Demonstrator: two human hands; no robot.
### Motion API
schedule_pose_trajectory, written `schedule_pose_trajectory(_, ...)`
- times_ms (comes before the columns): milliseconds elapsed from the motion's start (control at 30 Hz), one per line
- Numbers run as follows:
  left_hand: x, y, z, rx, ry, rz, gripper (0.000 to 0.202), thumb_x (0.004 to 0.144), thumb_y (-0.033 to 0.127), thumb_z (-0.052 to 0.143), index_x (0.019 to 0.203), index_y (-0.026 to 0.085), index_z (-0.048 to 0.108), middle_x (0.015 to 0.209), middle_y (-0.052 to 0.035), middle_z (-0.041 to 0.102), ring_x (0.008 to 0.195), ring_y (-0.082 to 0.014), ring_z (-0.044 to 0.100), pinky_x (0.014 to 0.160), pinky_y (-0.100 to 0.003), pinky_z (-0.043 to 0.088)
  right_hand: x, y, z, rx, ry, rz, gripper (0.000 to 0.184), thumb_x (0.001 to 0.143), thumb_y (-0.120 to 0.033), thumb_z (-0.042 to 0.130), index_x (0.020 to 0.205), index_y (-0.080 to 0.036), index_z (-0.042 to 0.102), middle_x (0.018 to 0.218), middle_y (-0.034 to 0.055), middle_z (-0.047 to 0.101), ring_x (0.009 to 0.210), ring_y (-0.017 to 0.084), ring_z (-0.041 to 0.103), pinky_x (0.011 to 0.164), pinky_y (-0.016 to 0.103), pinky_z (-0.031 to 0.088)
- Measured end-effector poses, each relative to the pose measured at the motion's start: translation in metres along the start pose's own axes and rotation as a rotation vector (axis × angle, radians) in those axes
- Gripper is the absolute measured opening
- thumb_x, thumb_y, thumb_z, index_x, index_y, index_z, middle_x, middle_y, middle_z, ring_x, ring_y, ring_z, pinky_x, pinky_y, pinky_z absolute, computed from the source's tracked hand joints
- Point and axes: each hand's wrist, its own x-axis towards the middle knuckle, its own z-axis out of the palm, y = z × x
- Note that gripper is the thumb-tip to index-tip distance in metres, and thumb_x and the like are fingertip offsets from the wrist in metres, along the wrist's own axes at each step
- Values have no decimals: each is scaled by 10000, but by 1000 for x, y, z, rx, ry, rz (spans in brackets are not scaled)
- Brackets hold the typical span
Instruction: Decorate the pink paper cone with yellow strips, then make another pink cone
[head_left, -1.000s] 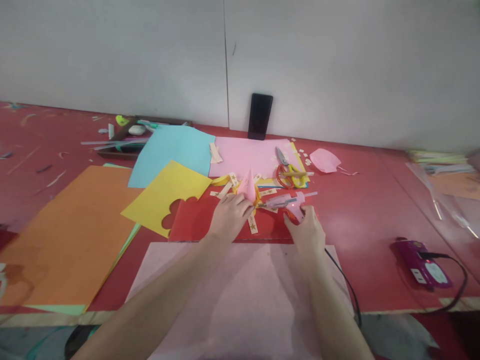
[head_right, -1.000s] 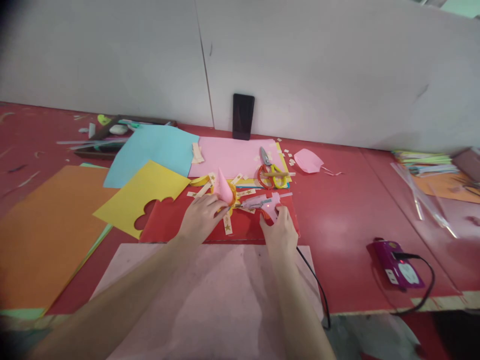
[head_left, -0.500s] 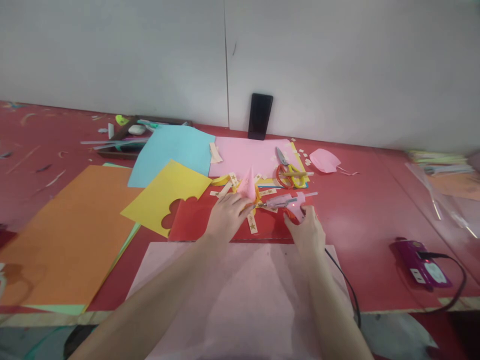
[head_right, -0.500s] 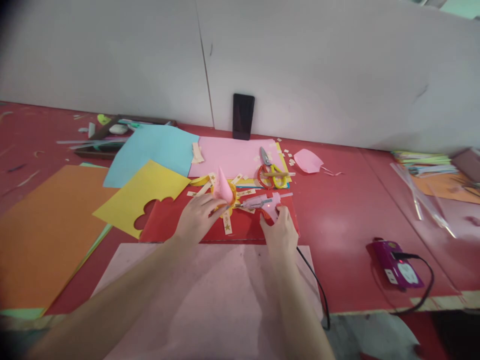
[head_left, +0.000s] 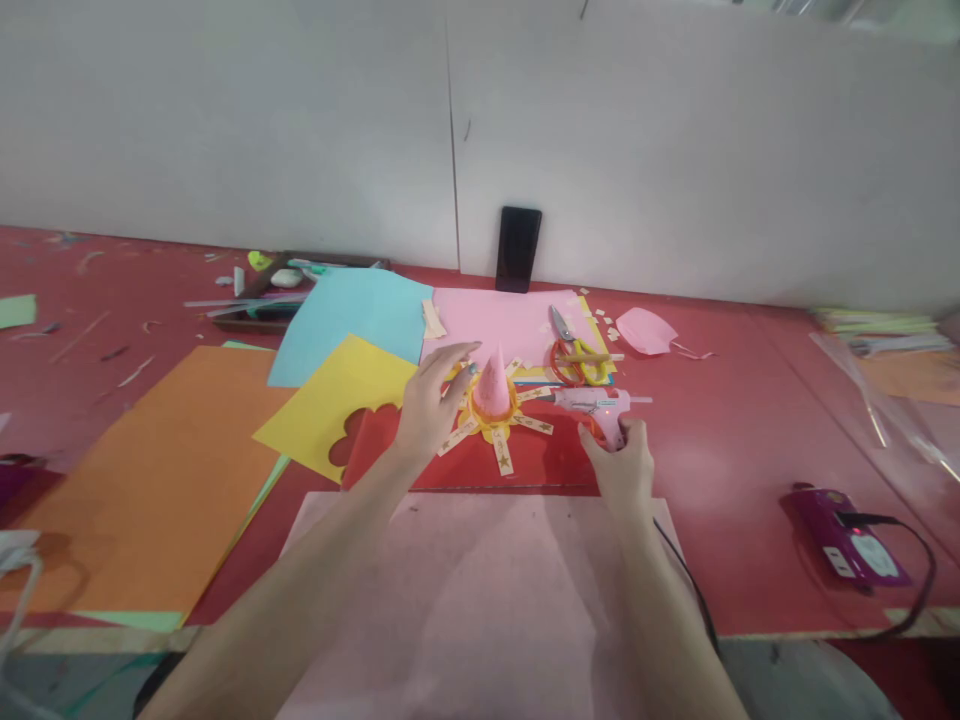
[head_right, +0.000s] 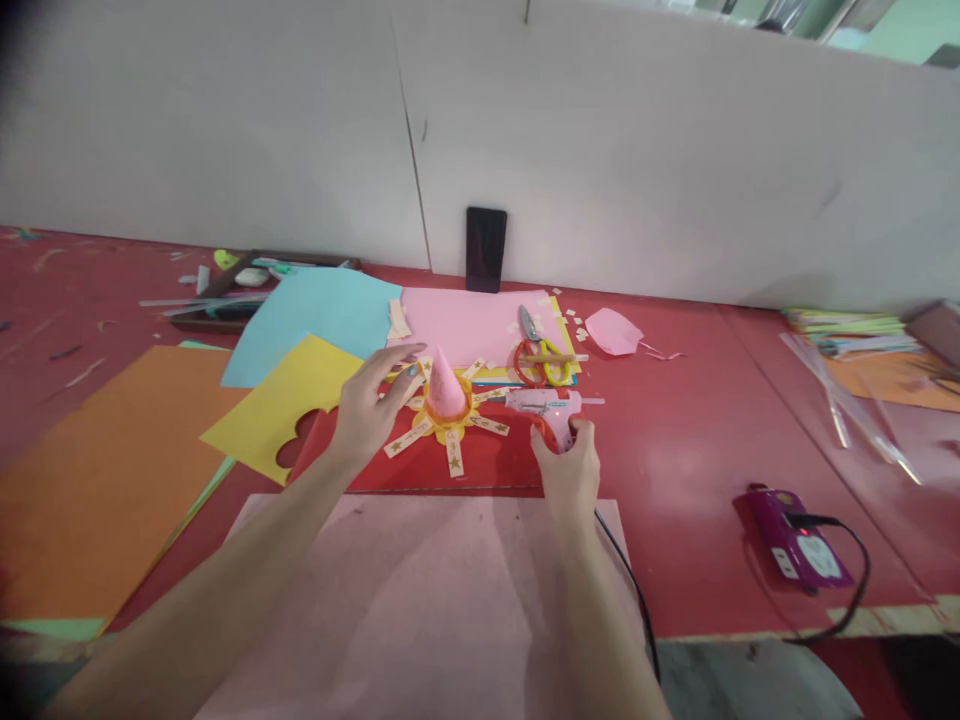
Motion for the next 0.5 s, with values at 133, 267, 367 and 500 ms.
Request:
schedule_pose_trajectory(133,21,7,3,-137,-193,-6,423,860,297,418,1275,237,363,1312,-73,427,1094,-156,499,934,-312,388,3,-1,0,20,-6,19,506,560,-548,597,905,-199,477,706,-1,507,625,165,483,575,260,373)
schedule_pose_trajectory(267,31,12,7,-179,-275,-66,312,875,331,369,1100,218,554,1155,-40,579,1047,-151,537,907,-285,409,6,0,2,42,6,27,526,543,-551,600,911,-194,481,719,5,510,640,170,483,587,265,379)
schedule_pose_trajectory(367,33,14,6,-169,-252,-111,247,836,346,447,918,207,634,978,-16,661,938,-149,591,834,-254,448,6,1,2,58,-1,28,520,547,-547,604,908,-196,476,729,8,512,656,173,486,601,271,382)
schedule_pose_trajectory(500,34,17,1,-158,-153,-149,187,782,346,529,796,195,638,866,-2,677,826,-137,616,766,-229,462,6,2,2,82,-2,14,480,559,-529,613,878,-200,471,709,-12,487,625,149,458,599,257,376)
